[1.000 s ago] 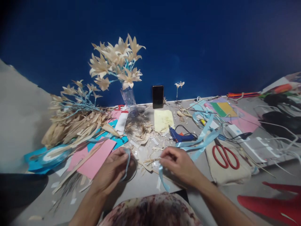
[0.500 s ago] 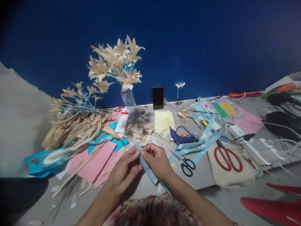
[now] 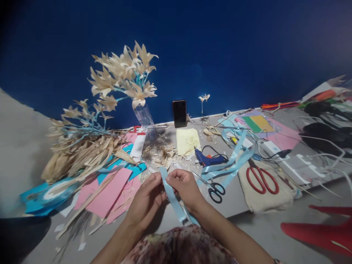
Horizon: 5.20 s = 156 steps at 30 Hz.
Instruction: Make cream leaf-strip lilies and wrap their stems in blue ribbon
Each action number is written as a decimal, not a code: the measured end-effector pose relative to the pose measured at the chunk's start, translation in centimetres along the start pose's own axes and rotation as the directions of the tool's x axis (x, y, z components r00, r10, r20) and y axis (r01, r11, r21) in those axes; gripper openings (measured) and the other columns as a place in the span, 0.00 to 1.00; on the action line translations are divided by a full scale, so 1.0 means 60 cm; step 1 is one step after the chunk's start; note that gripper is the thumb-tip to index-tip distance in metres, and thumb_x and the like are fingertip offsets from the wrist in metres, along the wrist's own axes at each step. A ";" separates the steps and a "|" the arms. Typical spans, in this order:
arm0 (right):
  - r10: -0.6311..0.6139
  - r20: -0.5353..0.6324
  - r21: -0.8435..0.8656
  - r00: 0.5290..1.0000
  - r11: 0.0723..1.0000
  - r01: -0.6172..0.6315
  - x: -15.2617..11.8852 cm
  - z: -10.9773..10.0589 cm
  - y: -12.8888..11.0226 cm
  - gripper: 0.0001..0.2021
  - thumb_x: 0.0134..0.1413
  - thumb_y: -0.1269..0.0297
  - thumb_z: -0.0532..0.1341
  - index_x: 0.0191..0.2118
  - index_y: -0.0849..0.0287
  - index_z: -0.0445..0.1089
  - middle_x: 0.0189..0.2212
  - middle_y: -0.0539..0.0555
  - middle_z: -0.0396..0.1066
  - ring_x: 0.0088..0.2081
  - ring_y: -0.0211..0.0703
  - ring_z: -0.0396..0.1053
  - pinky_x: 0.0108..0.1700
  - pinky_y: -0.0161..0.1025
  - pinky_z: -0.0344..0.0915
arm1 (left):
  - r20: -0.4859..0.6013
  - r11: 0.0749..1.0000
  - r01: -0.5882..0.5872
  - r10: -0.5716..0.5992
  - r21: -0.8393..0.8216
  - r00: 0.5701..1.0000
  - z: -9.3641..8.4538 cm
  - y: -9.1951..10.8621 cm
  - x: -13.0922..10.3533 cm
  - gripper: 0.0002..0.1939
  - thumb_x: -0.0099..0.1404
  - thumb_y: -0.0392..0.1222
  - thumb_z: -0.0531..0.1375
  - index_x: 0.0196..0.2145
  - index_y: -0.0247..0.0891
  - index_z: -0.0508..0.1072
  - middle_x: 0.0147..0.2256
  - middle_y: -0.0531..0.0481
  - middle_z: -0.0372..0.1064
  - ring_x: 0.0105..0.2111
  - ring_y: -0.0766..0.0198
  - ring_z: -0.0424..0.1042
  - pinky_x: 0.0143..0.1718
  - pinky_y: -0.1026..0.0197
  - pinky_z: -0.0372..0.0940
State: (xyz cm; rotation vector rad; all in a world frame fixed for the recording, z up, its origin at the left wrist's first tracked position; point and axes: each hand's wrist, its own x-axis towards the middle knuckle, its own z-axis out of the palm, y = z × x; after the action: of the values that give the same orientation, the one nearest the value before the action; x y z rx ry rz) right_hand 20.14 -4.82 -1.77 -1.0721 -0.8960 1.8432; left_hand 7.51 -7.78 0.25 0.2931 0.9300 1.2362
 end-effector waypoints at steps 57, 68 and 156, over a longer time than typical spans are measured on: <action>-0.502 0.596 -0.753 0.627 -0.079 0.653 0.090 -0.301 -0.118 0.20 0.46 0.75 0.58 0.47 0.58 0.70 0.40 0.58 0.76 0.39 0.49 0.74 0.40 0.41 0.67 | -0.065 0.901 -0.036 0.071 0.432 0.995 0.101 0.022 0.182 0.17 0.45 0.42 0.70 0.31 0.34 0.71 0.17 0.57 0.65 0.14 0.72 0.59 0.12 0.70 0.50; -0.480 0.669 -0.676 0.568 -0.075 0.733 0.096 -0.303 -0.107 0.18 0.48 0.74 0.57 0.46 0.58 0.73 0.35 0.56 0.78 0.36 0.46 0.74 0.38 0.38 0.66 | -0.027 0.822 -0.049 0.077 0.568 0.997 0.124 0.012 0.192 0.18 0.47 0.45 0.69 0.34 0.31 0.77 0.18 0.57 0.66 0.14 0.74 0.56 0.13 0.70 0.49; -0.383 0.198 -0.678 0.902 0.611 0.408 -0.003 0.016 -0.042 0.06 0.55 0.63 0.62 0.30 0.58 0.72 0.23 0.48 0.71 0.26 0.38 0.66 0.30 0.34 0.61 | -0.066 0.989 -0.130 0.135 0.073 0.989 -0.021 0.047 0.011 0.14 0.47 0.39 0.73 0.31 0.33 0.76 0.21 0.54 0.71 0.17 0.72 0.65 0.20 0.69 0.61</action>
State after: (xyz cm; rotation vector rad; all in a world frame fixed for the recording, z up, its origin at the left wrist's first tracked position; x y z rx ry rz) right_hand 20.05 -4.06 0.82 -1.1484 -1.8020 1.1315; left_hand 4.73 -6.58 1.02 0.3721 1.0285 1.3456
